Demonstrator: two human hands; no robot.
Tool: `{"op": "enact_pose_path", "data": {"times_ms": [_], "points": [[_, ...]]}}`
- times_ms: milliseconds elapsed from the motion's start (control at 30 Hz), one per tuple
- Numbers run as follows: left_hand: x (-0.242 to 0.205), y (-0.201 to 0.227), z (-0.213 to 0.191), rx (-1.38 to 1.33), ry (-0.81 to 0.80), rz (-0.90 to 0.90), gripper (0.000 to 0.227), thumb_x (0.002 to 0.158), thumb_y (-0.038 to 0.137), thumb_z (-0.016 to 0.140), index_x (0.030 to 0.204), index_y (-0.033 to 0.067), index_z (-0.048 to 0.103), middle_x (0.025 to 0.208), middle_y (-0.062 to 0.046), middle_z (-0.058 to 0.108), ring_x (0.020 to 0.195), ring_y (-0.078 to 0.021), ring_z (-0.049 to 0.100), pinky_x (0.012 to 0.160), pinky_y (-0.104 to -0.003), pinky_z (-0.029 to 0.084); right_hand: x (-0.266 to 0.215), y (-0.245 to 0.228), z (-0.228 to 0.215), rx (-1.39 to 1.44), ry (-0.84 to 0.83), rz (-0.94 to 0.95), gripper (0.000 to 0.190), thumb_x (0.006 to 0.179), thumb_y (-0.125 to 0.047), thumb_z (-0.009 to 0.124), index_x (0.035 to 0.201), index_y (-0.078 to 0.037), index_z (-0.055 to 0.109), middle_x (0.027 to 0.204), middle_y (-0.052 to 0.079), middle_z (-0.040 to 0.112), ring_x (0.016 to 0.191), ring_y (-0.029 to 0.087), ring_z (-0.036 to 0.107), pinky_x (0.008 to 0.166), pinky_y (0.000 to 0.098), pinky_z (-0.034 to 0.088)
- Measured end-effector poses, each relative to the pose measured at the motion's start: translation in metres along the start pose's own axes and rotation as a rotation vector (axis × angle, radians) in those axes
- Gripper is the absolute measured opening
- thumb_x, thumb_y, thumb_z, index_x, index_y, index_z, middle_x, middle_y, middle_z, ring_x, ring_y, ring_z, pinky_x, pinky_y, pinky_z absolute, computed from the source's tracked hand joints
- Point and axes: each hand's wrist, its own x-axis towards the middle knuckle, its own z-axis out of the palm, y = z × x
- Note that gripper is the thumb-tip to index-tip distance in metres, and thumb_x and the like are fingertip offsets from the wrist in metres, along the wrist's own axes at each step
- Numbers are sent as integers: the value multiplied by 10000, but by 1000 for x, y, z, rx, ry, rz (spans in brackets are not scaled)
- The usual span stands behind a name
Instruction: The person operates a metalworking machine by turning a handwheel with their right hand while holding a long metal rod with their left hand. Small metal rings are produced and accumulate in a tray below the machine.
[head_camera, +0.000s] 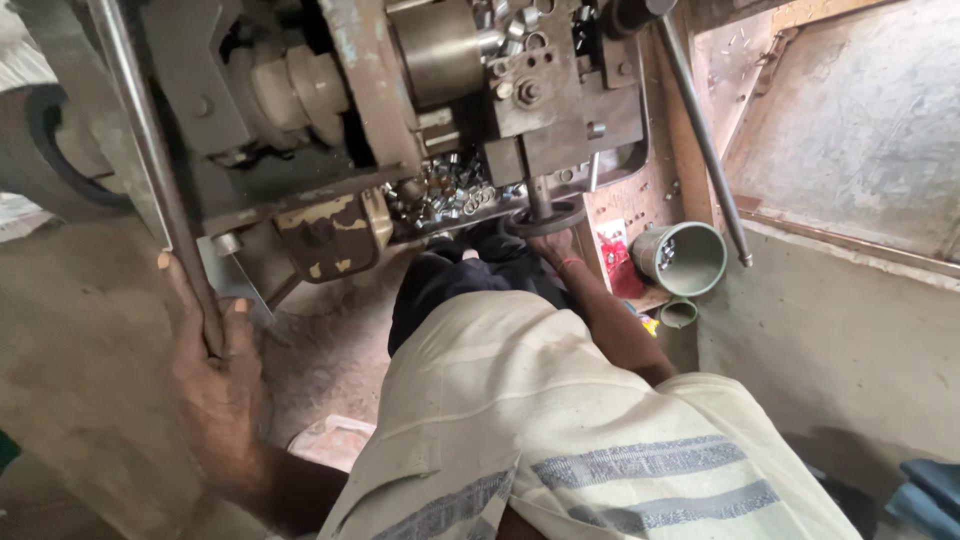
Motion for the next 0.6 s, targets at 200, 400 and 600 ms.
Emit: {"op": "enact_pose_path", "data": {"times_ms": [200,400,600], "points": [[6,-15,15,-122,89,364,720,1069,141,646,1704,61,316,1300,-192,650,1065,-205,638,929,-355,506,-5,28,-34,143,-171,-481,519,810,-621,736,1184,-261,751,1089,121,737,936,326,711,758,470,554],[18,-35,26,-375,26,379,803,1018,49,685,1728,47,310,1105,-154,660,883,-155,621,731,-287,514,-24,45,-105,-134,-179,-205,604,649,-654,846,930,-124,776,960,110,768,900,288,736,819,428,580],[14,-26,26,-390,24,364,829,997,18,689,1714,58,274,1035,-79,715,832,-119,655,659,-229,499,-25,29,-185,-284,106,-138,398,957,-495,733,867,-107,749,794,191,719,742,360,717,668,463,565]]}}
